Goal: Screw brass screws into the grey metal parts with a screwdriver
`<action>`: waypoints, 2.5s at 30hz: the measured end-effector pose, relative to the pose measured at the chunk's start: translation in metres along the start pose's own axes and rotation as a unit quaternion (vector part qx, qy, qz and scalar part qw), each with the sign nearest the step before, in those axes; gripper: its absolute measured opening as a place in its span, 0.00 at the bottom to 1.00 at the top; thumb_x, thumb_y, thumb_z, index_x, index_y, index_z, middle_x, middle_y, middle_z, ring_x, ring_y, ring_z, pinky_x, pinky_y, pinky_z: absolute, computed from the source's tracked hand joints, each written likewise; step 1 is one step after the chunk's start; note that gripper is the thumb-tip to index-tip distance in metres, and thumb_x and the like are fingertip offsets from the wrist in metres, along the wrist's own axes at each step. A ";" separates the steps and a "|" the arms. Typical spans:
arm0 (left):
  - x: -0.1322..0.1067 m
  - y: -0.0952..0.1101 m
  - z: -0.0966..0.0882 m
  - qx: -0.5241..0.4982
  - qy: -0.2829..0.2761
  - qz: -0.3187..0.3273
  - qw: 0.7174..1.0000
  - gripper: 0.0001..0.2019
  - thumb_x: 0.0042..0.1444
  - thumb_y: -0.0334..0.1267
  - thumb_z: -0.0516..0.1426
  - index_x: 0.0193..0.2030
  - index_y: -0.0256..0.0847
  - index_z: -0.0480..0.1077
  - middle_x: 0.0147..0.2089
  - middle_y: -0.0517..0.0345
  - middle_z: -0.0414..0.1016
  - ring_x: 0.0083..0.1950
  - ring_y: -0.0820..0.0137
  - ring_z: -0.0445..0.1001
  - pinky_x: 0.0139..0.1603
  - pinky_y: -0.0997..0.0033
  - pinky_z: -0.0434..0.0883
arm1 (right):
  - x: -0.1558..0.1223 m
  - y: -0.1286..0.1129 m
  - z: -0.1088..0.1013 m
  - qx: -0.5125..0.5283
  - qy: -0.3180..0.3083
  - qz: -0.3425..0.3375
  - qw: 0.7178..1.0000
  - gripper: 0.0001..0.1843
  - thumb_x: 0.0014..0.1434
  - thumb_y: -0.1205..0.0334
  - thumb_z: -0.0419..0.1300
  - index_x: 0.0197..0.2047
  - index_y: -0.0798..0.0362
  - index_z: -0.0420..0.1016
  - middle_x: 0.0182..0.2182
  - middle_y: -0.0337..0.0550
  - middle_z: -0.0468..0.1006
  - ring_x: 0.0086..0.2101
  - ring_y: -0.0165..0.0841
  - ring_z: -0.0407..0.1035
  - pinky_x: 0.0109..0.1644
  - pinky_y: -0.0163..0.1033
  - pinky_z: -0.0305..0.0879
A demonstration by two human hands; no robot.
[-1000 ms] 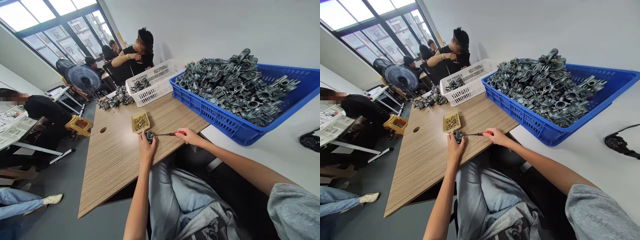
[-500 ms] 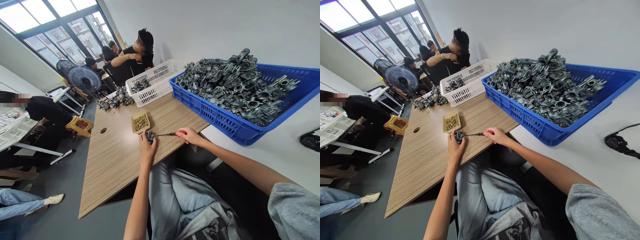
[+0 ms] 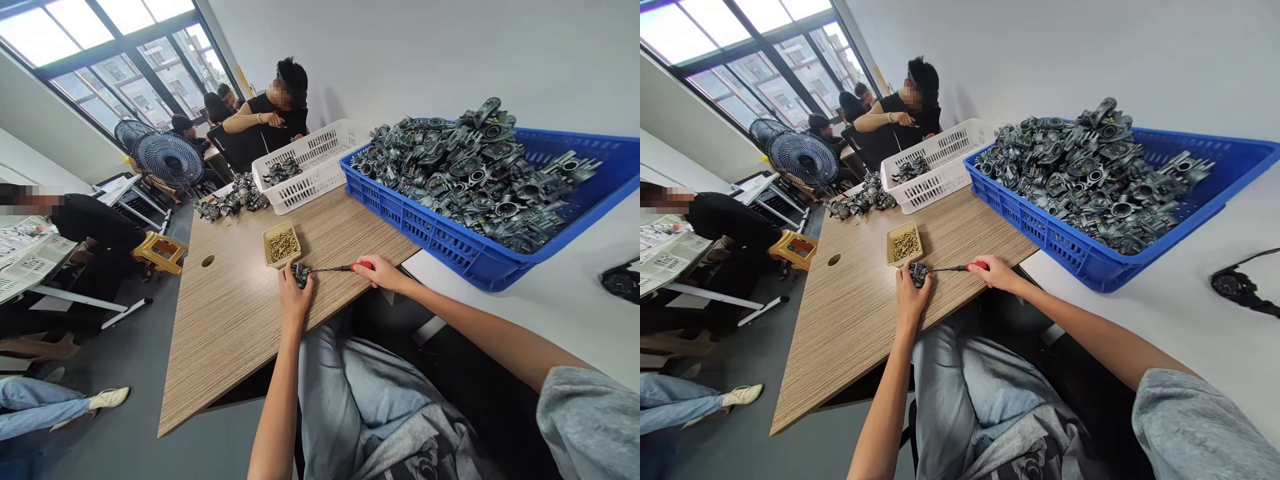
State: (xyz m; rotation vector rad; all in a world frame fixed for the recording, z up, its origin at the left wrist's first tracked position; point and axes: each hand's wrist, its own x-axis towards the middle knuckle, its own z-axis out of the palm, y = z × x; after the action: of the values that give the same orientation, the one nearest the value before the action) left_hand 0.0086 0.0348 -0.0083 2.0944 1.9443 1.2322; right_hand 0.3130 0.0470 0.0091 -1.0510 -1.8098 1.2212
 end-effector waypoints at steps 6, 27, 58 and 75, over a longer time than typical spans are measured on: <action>0.000 0.000 0.000 -0.002 0.003 -0.007 1.000 0.32 0.69 0.43 0.64 0.76 0.43 0.63 0.65 0.41 0.71 0.71 0.50 0.72 0.75 0.45 0.73 | 0.000 -0.001 0.000 -0.004 0.007 0.008 1.000 0.31 0.71 0.28 0.59 0.31 0.46 0.64 0.20 0.31 0.67 0.19 0.30 0.64 0.29 0.39 0.59; 0.001 -0.003 0.002 -0.010 0.019 0.009 1.000 0.32 0.68 0.41 0.65 0.76 0.43 0.64 0.64 0.42 0.71 0.69 0.50 0.73 0.75 0.44 0.72 | -0.001 -0.001 0.003 -0.068 0.027 -0.001 0.997 0.27 0.72 0.34 0.57 0.32 0.47 0.68 0.18 0.31 0.65 0.22 0.33 0.63 0.32 0.40 0.56; 0.001 -0.004 -0.001 0.000 0.032 -0.010 0.999 0.34 0.67 0.45 0.68 0.75 0.45 0.63 0.68 0.40 0.71 0.72 0.47 0.72 0.75 0.41 0.71 | -0.003 0.009 0.014 -0.141 0.051 -0.038 0.988 0.21 0.74 0.42 0.58 0.35 0.47 0.65 0.29 0.37 0.73 0.32 0.35 0.68 0.39 0.40 0.55; 0.002 -0.003 -0.003 -0.004 0.050 -0.024 0.998 0.34 0.65 0.45 0.70 0.73 0.45 0.65 0.66 0.42 0.72 0.70 0.48 0.73 0.75 0.40 0.72 | -0.017 0.010 0.030 -0.289 0.048 -0.030 0.956 0.18 0.80 0.44 0.59 0.46 0.49 0.77 0.36 0.46 0.82 0.38 0.42 0.75 0.44 0.40 0.60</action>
State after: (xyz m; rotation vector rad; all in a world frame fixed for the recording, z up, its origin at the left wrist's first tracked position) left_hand 0.0042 0.0356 -0.0074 2.0069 2.0132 1.3568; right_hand 0.2963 0.0229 -0.0115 -1.3252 -2.1601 0.5912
